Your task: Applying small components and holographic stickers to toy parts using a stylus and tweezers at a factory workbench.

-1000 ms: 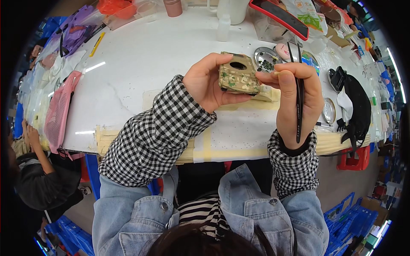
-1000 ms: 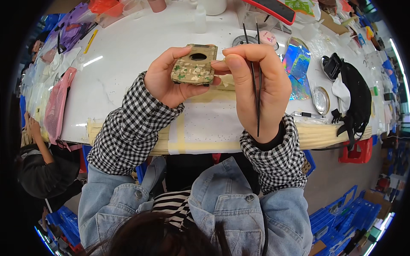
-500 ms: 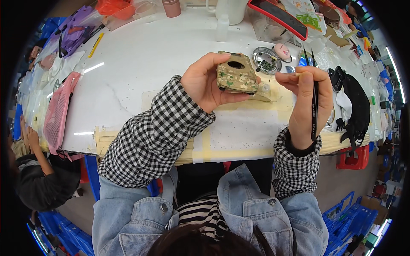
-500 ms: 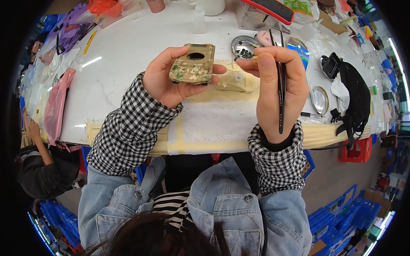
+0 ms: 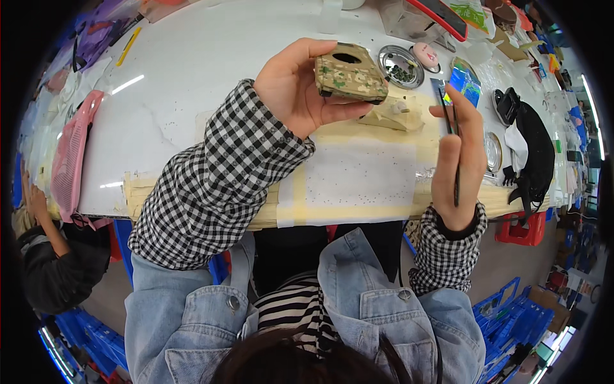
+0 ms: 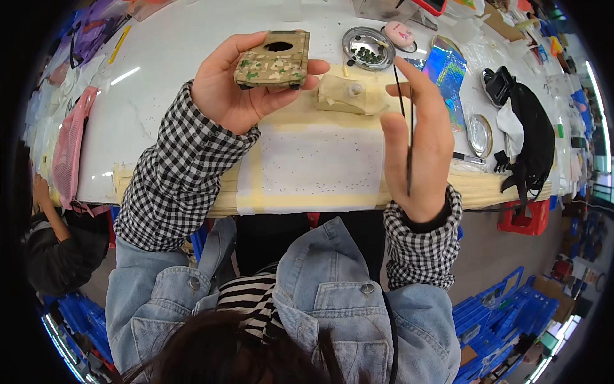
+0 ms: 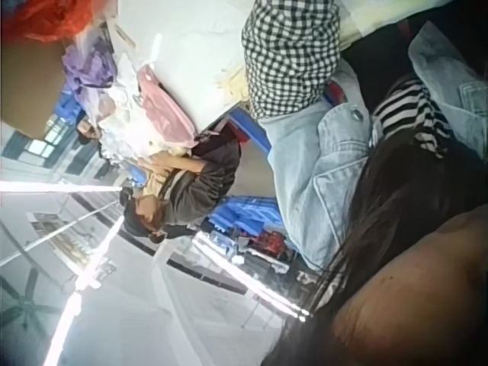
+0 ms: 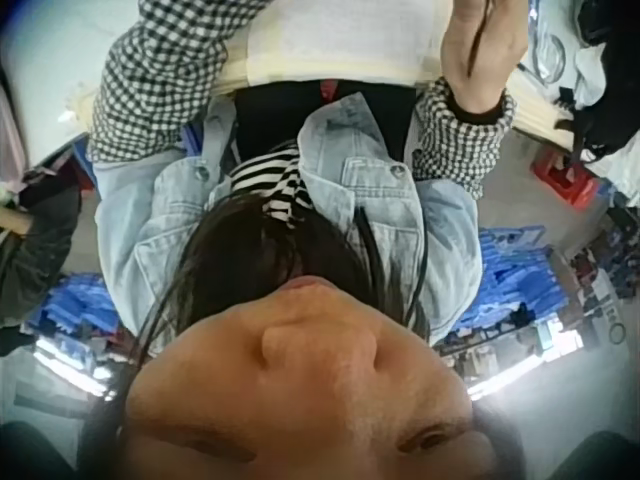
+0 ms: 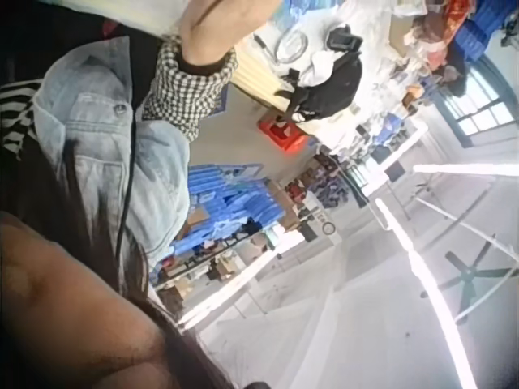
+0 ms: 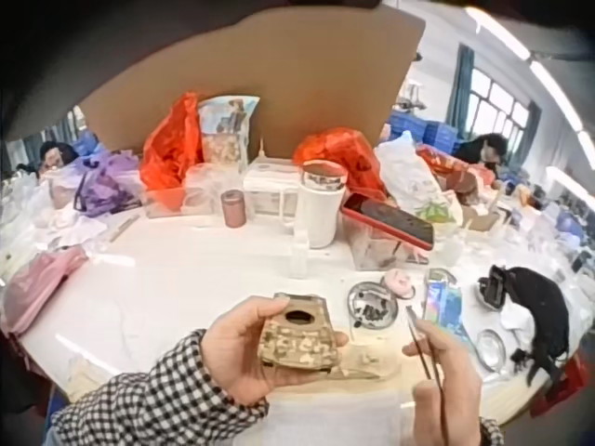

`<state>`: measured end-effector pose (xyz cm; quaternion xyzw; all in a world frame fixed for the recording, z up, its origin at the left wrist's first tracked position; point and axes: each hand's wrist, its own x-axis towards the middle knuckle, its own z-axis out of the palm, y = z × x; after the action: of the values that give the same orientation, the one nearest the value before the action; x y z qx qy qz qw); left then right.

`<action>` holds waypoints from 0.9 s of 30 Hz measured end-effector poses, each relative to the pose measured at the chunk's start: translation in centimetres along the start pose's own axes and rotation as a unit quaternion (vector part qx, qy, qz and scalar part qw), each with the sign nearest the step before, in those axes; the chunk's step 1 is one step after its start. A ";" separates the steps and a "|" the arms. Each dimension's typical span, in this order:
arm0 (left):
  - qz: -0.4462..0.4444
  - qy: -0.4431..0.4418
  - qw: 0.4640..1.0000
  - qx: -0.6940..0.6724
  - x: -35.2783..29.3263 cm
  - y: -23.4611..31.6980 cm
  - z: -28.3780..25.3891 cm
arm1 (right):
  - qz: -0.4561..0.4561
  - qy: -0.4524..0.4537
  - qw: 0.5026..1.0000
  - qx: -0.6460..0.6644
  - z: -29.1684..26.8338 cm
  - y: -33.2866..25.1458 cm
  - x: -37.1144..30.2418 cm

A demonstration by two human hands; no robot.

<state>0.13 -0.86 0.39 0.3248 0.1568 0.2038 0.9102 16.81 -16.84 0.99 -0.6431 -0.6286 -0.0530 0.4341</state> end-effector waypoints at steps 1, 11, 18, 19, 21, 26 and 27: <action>0.002 0.004 1.000 0.004 0.0 0.0 0.0 | 0.039 -0.007 0.999 0.030 -0.4 -0.8 -0.6; -0.044 -0.035 0.990 -0.133 0.0 -0.1 -1.1 | 0.189 -0.132 0.942 0.244 -0.2 -0.3 -6.2; -0.048 -0.053 0.988 -0.140 0.2 -0.1 -1.6 | 0.274 -0.104 0.907 0.302 1.3 -0.4 -6.0; -0.049 -0.047 0.988 -0.140 0.1 0.0 -1.2 | 0.275 -0.106 0.909 0.295 1.2 -0.3 -6.1; -0.050 -0.041 0.988 -0.139 0.0 0.1 -1.0 | 0.276 -0.109 0.911 0.288 1.2 -0.3 -6.1; -0.033 -0.019 0.994 -0.107 -0.2 -0.1 -0.7 | 0.275 -0.113 0.911 0.286 1.4 -0.5 -6.0; -0.039 -0.027 0.991 -0.122 -0.2 0.0 -0.7 | 0.274 -0.115 0.911 0.286 1.3 -0.5 -5.9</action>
<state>-0.31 -0.62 -0.10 0.2101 0.1181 0.1772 0.9542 14.54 -20.61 -3.24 -0.6401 -0.4616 0.3241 0.5218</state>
